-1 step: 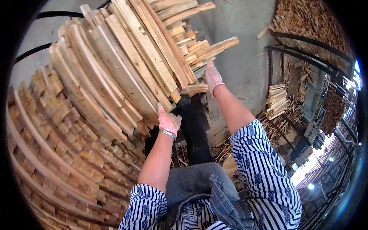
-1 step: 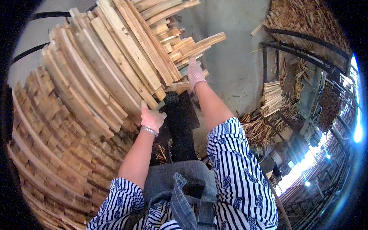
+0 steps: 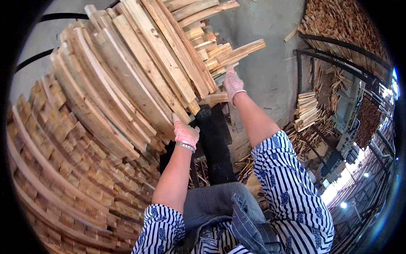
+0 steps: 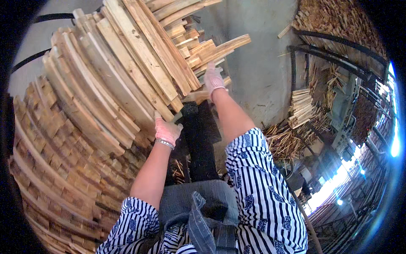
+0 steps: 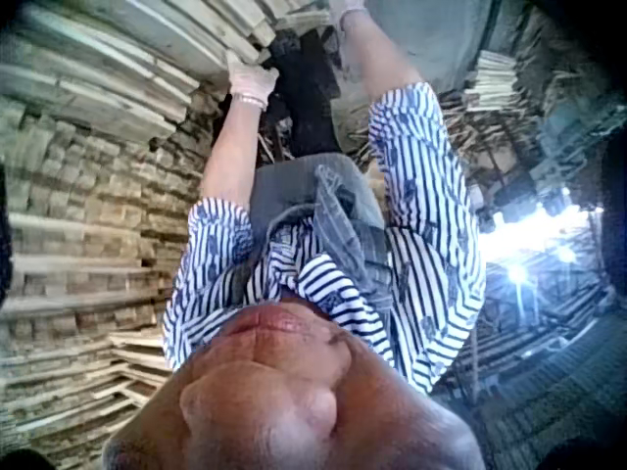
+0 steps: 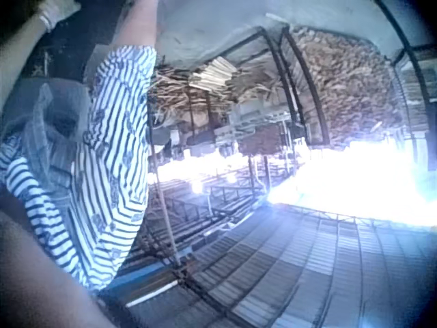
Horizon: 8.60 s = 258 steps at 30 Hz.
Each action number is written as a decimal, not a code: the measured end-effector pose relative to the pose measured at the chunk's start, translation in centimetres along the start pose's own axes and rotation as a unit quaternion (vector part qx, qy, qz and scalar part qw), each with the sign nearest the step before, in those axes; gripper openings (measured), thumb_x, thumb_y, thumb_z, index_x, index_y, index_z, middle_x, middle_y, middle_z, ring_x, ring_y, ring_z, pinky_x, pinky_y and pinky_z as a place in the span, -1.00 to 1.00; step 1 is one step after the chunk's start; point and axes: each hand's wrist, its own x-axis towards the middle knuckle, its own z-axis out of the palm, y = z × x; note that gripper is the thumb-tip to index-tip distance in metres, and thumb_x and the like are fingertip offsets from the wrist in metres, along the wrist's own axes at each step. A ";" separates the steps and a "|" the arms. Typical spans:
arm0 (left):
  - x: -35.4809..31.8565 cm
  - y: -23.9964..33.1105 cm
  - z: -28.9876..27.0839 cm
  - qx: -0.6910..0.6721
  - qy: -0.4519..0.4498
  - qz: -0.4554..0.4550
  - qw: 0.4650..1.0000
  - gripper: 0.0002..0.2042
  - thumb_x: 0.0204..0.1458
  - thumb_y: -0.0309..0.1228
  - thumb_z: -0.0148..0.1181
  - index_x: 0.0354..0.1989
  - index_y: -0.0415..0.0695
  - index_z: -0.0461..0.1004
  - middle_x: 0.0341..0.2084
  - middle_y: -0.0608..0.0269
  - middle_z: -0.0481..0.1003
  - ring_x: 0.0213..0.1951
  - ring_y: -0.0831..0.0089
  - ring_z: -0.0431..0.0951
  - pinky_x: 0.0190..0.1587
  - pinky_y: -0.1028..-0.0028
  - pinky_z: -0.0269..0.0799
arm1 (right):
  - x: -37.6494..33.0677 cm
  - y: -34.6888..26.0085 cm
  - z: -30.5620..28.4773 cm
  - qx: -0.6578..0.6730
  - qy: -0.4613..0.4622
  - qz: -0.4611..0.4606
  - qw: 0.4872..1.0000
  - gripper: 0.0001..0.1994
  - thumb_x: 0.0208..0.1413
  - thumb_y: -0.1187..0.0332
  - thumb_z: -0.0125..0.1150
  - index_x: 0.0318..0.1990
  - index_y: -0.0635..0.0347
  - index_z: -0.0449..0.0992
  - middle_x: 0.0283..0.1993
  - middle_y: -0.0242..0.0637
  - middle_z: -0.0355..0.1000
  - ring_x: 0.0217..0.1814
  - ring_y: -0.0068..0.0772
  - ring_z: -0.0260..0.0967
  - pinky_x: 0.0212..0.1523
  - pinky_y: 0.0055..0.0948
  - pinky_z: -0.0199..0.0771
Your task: The person repeatedly picks up bundles of wooden planks from a large pile and stacks them onto a growing stack. The person wears gloves and uses both hands to lift and align the wood pieces, maintaining a consistent workflow throughout the clip.
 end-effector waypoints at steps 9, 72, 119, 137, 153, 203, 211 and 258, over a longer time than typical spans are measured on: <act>-2.7 0.5 4.0 0.026 0.141 0.044 0.989 -0.16 0.13 0.15 0.24 0.40 -0.26 0.20 0.38 0.16 0.23 0.37 0.31 0.19 0.42 0.35 0.02 | 0.2 3.7 2.5 -0.225 -0.189 -0.117 0.949 -0.18 0.32 -0.31 -0.28 0.22 0.40 0.38 0.22 0.30 0.38 0.34 0.20 0.29 0.33 -0.15 0.22; -35.4 2.8 12.2 0.065 0.032 -0.204 0.976 -0.32 0.11 -0.02 0.35 0.34 -0.04 0.25 0.11 0.10 0.48 0.09 0.16 0.54 0.14 0.07 0.49 | -33.4 4.5 -18.2 0.107 -0.433 0.312 0.839 -0.47 0.19 -0.01 0.27 0.12 0.24 0.49 -0.03 -0.17 0.61 -0.13 -0.27 0.63 -0.04 -0.22 0.67; -57.7 30.5 3.0 -0.417 0.180 0.469 0.758 -0.23 0.11 -0.12 0.36 0.42 -0.17 0.13 0.24 0.01 0.36 0.17 0.15 0.44 0.18 0.11 0.46 | -74.5 -28.4 13.5 -0.488 -0.450 -0.620 0.419 -0.27 0.09 0.16 0.35 0.35 0.31 0.22 0.13 0.05 0.49 0.12 -0.08 0.49 0.17 -0.26 0.50; -55.8 27.4 0.6 -0.234 0.386 0.364 0.815 0.03 0.13 -0.13 0.36 0.52 -0.30 -0.31 0.41 -0.07 0.13 0.39 0.18 0.16 0.43 0.38 0.02 | -75.3 -29.8 18.8 -0.571 -0.269 -0.707 0.319 -0.37 0.19 0.12 0.12 0.36 0.19 0.20 0.13 0.23 0.47 0.16 0.21 0.47 0.15 0.01 0.45; -54.6 26.0 -0.6 -0.102 0.445 0.288 0.842 0.06 0.10 0.20 0.19 0.52 -0.26 -0.24 0.27 -0.28 0.32 0.31 -0.04 0.33 0.35 0.30 0.19 | -71.8 -39.0 25.7 -0.460 -0.400 -0.674 0.418 -0.27 0.15 -0.11 0.18 0.34 0.22 0.33 0.09 0.14 0.52 0.24 0.08 0.43 0.24 -0.24 0.39; -53.7 26.2 -1.0 -0.388 0.247 0.480 0.747 -0.23 0.10 -0.27 0.40 0.36 -0.29 0.08 0.04 -0.02 0.47 -0.02 0.22 0.56 -0.02 0.26 0.58 | -74.4 -24.2 19.6 -0.611 -0.379 -0.597 0.356 0.01 -0.08 -0.37 0.29 0.24 0.47 0.38 0.23 0.25 0.41 0.27 0.12 0.41 0.27 -0.20 0.38; -52.5 26.0 -1.3 -0.452 0.197 0.456 0.741 -0.47 0.09 -0.26 0.39 0.20 -0.17 0.38 0.00 0.11 0.53 -0.02 0.25 0.58 0.03 0.17 0.60 | -75.1 -22.8 17.9 -0.585 -0.383 -0.604 0.382 0.05 -0.16 -0.19 0.46 0.33 0.47 0.22 0.16 0.34 0.42 0.25 0.16 0.42 0.24 -0.20 0.41; -51.4 24.9 -3.4 -0.186 0.307 0.407 0.840 0.01 0.10 0.07 0.31 0.49 -0.35 -0.12 0.33 -0.20 0.23 0.25 0.08 0.38 0.26 0.25 0.34 | -71.6 -29.4 18.0 -0.517 -0.140 -0.767 0.354 -0.37 0.11 -0.01 0.28 0.18 0.29 0.34 0.03 -0.02 0.52 0.16 -0.02 0.47 0.13 -0.17 0.49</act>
